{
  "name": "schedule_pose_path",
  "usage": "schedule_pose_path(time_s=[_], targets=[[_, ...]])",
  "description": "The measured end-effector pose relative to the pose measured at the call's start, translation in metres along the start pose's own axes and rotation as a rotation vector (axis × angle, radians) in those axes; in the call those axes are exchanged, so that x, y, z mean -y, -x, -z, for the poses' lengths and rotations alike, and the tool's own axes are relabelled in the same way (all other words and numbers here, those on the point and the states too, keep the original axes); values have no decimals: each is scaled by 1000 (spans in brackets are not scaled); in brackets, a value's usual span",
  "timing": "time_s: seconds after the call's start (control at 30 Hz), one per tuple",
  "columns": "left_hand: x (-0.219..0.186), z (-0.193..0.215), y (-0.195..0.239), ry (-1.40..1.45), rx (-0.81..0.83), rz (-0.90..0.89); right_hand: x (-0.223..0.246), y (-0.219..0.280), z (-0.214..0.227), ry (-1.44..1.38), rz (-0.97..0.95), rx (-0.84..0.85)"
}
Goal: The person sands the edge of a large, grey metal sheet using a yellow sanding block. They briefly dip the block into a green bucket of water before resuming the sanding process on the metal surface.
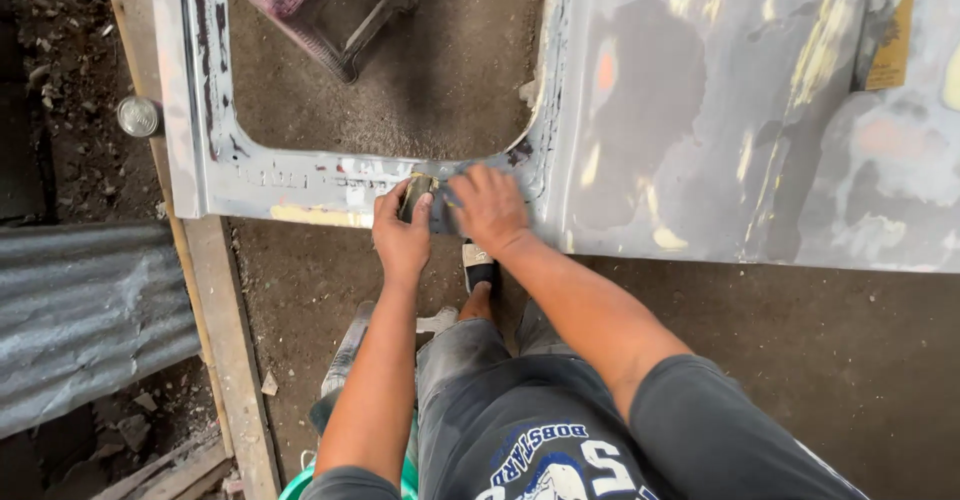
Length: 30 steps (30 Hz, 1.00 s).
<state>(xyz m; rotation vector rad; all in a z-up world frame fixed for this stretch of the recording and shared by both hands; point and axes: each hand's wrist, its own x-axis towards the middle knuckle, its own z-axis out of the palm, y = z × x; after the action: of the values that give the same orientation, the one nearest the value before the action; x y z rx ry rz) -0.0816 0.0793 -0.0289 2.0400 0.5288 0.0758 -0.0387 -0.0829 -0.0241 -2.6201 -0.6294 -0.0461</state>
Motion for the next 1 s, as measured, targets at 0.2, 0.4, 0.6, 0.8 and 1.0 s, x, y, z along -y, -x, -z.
schedule_pose_path(time_s=[0.2,0.4,0.6,0.8,1.0], targets=[[17,7,9,111,-137,-8,-12,-3,-4,-17,189,43],[-5,12,26,-73,56,-152,-64,31,56,132,155,98],[-19,-18,40,-193,228,-363,-99,73,94,125,-372,-200],[-39,-72,69,-280,299,-528,-105,90,89,238,-405,-260],[-11,-42,53,-438,186,-493,-108,94,83,219,-445,-275]])
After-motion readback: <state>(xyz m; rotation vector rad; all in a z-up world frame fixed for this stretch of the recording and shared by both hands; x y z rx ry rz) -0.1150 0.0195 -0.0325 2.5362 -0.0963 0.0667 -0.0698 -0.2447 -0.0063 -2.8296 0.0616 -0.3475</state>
